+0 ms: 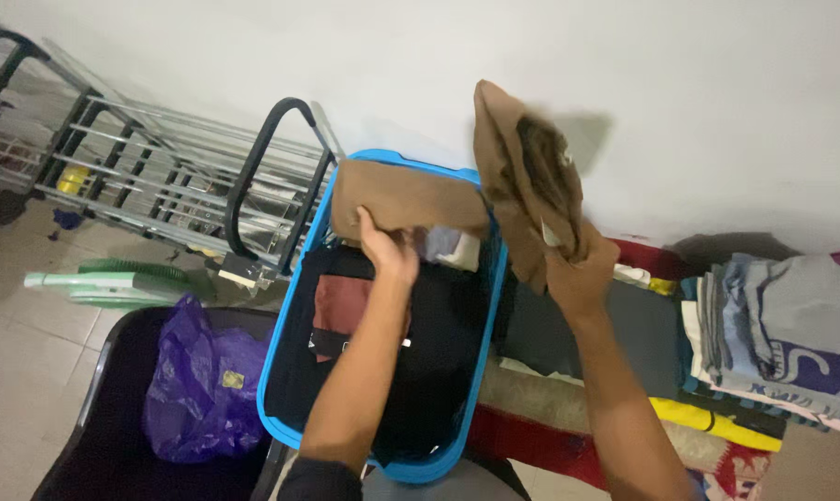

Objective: The person folds shirts and trousers by hand, moving them from a blue laundry basket to a stack on a padded surface.

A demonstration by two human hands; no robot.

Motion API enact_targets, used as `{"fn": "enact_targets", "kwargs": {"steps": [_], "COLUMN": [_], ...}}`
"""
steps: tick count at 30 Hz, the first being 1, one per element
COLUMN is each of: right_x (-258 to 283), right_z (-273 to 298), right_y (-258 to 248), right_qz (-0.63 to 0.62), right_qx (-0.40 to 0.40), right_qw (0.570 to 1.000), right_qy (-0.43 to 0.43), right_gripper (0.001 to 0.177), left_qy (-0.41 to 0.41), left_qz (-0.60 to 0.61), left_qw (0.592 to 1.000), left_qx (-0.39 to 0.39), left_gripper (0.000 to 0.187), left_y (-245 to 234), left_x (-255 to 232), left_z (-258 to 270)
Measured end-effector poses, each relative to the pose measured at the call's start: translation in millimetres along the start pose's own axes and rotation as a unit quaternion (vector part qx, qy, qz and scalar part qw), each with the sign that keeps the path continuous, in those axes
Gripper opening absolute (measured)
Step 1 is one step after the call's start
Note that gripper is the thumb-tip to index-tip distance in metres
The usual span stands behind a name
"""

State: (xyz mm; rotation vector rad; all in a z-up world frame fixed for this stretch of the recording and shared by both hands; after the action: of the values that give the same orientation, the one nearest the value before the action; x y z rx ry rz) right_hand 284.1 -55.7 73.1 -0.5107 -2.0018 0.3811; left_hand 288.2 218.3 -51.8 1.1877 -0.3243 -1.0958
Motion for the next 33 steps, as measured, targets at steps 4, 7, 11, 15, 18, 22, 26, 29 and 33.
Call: {"fn": "enact_targets", "kwargs": {"steps": [4,7,11,15,18,22,26,29,33], "right_x": [5,15,32,27,2,-47,-113,-138,-132], "right_z": [16,14,12,22,45,89,139,167,172], "right_y": [-28,-57,-109,-147,-160,-178,-153,-137,-134], "right_qz": [0.061,0.133,0.237,0.34,0.38,0.411,0.508,0.486,0.396], "right_qx": [-0.067,-0.121,-0.133,-0.097,-0.069,0.008,0.129,0.205,0.121], "right_qw": [0.993,0.968,0.935,0.895,0.875,0.857,0.82,0.83,0.898], "right_qy": [-0.07,-0.176,-0.228,-0.273,-0.293,-0.312,-0.231,-0.179,-0.152], "right_gripper": [0.026,0.022,0.026,0.03,0.031,0.046,0.069,0.076,0.068], "left_qy": [0.114,0.191,0.313,0.021,-0.302,-0.349,-0.257,-0.226,-0.205], "left_qz": [-0.142,-0.267,-0.419,-0.297,-0.109,-0.101,-0.471,-0.503,-0.528], "left_qw": [0.98,0.938,0.852,0.912,0.887,0.888,0.813,0.804,0.794], "left_qx": [-0.078,-0.114,0.029,0.282,0.332,0.282,0.224,0.225,0.219], "left_gripper": [0.061,0.068,0.08,0.055,0.065,0.065,0.07,0.071,0.066], "left_y": [-37,-29,8,40,50,40,-6,-41,-49], "left_x": [-6,-7,-8,19,38,75,109,122,128], "left_z": [-48,-39,37,125,168,186,182,175,169]}}
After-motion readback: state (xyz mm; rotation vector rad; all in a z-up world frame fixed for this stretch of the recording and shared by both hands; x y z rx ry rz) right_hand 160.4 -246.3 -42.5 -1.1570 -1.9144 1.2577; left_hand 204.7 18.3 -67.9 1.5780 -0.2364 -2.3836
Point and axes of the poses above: each hand's wrist, its own z-axis away from the middle knuckle, its own y-axis out of the palm, x = y × z, the point moved 1 cm from there along -z, towards the middle knuckle, and after that the axes turned 10 degrees about z, right-handed, at the moved point
